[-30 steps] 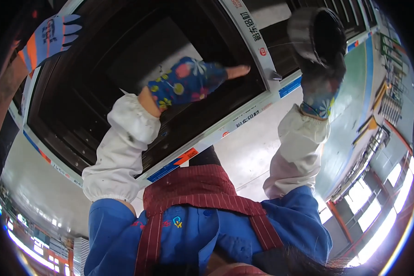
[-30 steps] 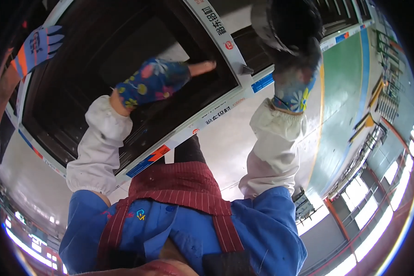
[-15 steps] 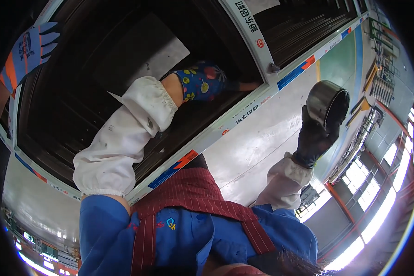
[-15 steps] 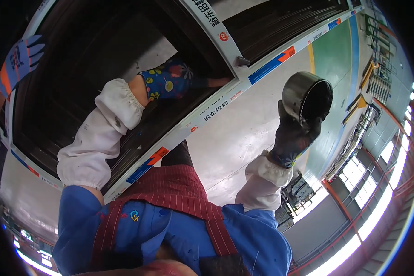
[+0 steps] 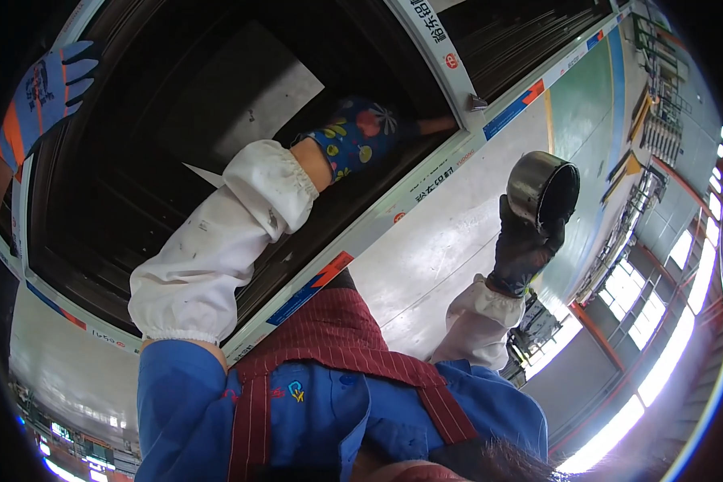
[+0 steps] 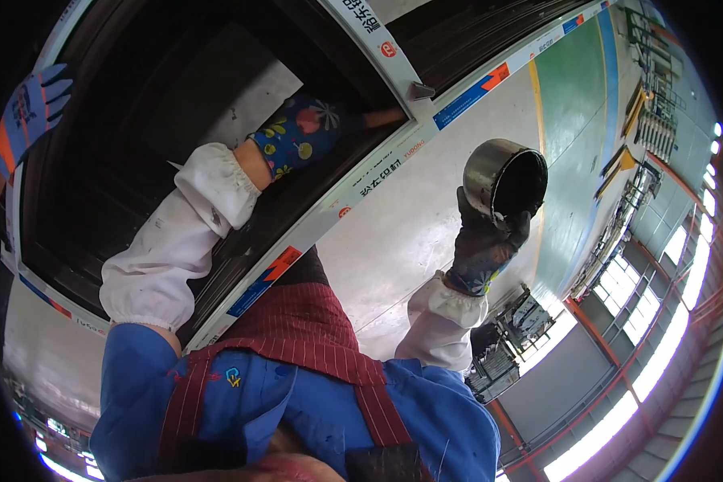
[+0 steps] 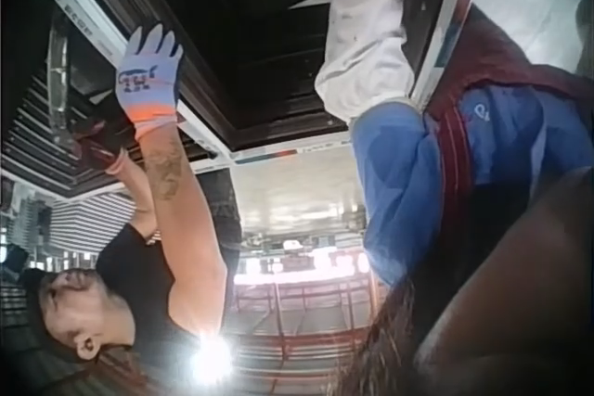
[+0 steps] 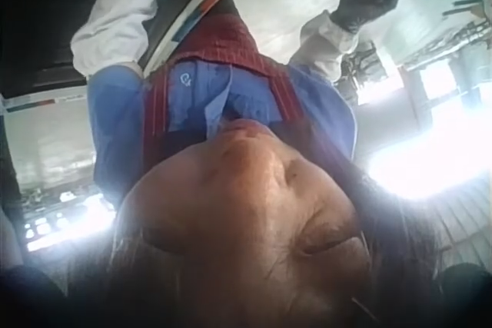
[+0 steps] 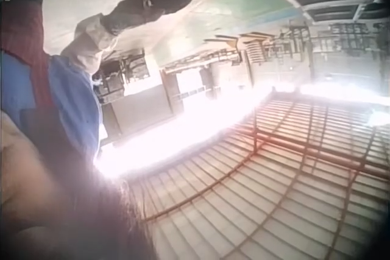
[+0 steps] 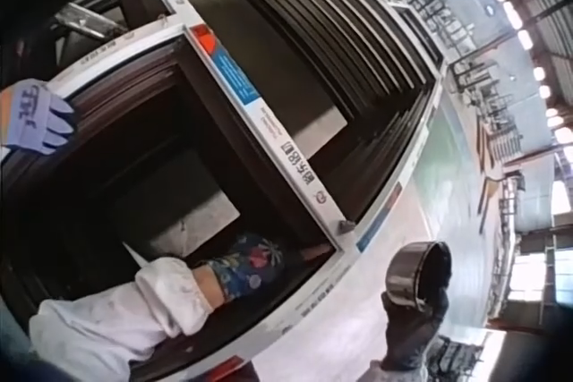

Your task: Applying a liquid substance or sealant to the inner grooves of stacked metal window frames on a fabrication floor.

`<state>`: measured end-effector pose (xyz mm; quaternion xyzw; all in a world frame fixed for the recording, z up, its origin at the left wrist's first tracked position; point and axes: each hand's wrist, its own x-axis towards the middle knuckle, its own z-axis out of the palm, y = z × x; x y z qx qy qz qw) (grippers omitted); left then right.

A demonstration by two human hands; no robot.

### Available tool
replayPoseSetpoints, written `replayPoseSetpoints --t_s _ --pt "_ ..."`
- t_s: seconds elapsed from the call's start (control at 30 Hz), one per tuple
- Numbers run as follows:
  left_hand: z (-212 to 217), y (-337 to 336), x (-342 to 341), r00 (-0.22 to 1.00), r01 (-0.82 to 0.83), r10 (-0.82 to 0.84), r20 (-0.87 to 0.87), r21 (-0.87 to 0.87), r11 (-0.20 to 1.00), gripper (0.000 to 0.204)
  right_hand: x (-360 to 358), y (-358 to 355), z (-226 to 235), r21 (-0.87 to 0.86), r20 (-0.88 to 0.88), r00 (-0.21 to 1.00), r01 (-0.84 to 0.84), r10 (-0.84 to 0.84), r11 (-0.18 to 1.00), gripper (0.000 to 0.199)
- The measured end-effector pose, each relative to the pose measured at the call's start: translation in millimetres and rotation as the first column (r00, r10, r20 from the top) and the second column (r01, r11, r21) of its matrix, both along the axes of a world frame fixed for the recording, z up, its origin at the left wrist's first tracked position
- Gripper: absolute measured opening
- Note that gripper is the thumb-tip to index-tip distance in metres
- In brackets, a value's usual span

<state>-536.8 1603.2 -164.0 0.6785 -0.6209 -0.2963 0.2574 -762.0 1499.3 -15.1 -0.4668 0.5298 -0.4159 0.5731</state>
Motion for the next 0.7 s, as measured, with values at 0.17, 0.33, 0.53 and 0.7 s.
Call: replayPoseSetpoints --t_s 0.17,0.33,0.53,0.7 --pt "11.5 -7.4 12.1 0.978 0.164 -0.136 -0.156 0.182 0.97 0.019 -11.8 -0.1 -8.5 -0.066 -0.052 0.999 -0.016 0.013 0.998 0.049" --pt "15.5 26.1 37.1 0.829 0.353 -0.318 -0.459 -0.012 0.936 0.049 -24.6 -4.8 -12.8 -0.152 -0.116 0.988 -0.124 0.107 0.981 0.049" --pt "25.9 25.3 21.8 0.921 0.065 -0.071 -0.383 -0.029 0.997 0.036 -25.8 -7.3 -10.1 -0.08 -0.126 0.99 -0.074 0.064 0.994 0.05" --pt "31.0 19.0 9.2 0.935 -0.095 0.041 -0.352 -0.138 0.986 0.024 -12.9 -4.5 -8.9 -0.076 -0.225 0.973 0.044 -0.06 0.996 0.05"
